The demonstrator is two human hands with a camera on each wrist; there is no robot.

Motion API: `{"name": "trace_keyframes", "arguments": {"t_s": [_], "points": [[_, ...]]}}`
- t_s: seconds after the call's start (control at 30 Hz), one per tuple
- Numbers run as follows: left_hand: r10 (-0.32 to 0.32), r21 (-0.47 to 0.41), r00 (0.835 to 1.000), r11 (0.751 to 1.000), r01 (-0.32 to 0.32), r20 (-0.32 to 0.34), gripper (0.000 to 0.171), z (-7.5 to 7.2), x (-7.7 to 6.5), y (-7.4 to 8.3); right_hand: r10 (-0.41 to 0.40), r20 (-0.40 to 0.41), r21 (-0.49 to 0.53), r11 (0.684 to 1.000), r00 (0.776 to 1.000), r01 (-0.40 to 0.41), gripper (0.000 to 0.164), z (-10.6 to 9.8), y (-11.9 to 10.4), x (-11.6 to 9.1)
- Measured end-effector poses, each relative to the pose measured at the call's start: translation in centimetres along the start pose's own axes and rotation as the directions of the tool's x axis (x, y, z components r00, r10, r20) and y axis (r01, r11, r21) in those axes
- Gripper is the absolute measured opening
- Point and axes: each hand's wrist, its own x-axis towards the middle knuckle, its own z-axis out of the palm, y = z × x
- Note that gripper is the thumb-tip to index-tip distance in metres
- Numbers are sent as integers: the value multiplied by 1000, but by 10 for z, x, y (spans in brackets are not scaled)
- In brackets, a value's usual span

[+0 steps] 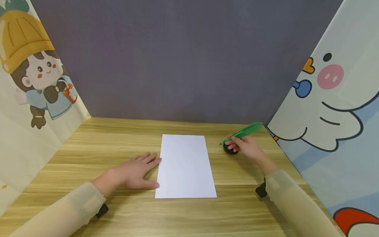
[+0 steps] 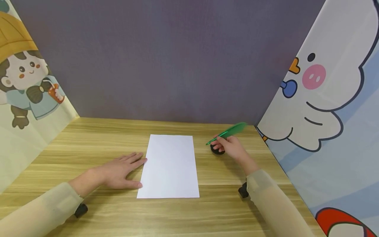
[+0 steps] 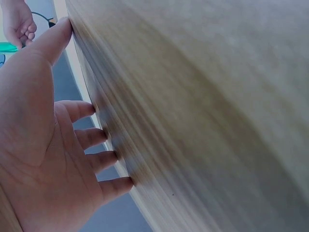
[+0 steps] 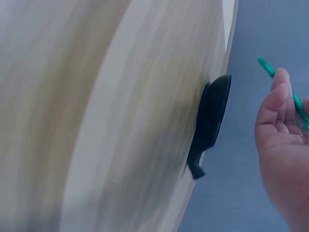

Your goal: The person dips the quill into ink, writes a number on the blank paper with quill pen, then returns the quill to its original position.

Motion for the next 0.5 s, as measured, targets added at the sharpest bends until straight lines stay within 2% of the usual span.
{"name": "trace_keyframes", "arguments": {"t_s": [0.5], "points": [[5,11,1000,1000,-5,-4,107,1,1,-1,-55,-14,53,997,998,55,40,38,-15,25]]}}
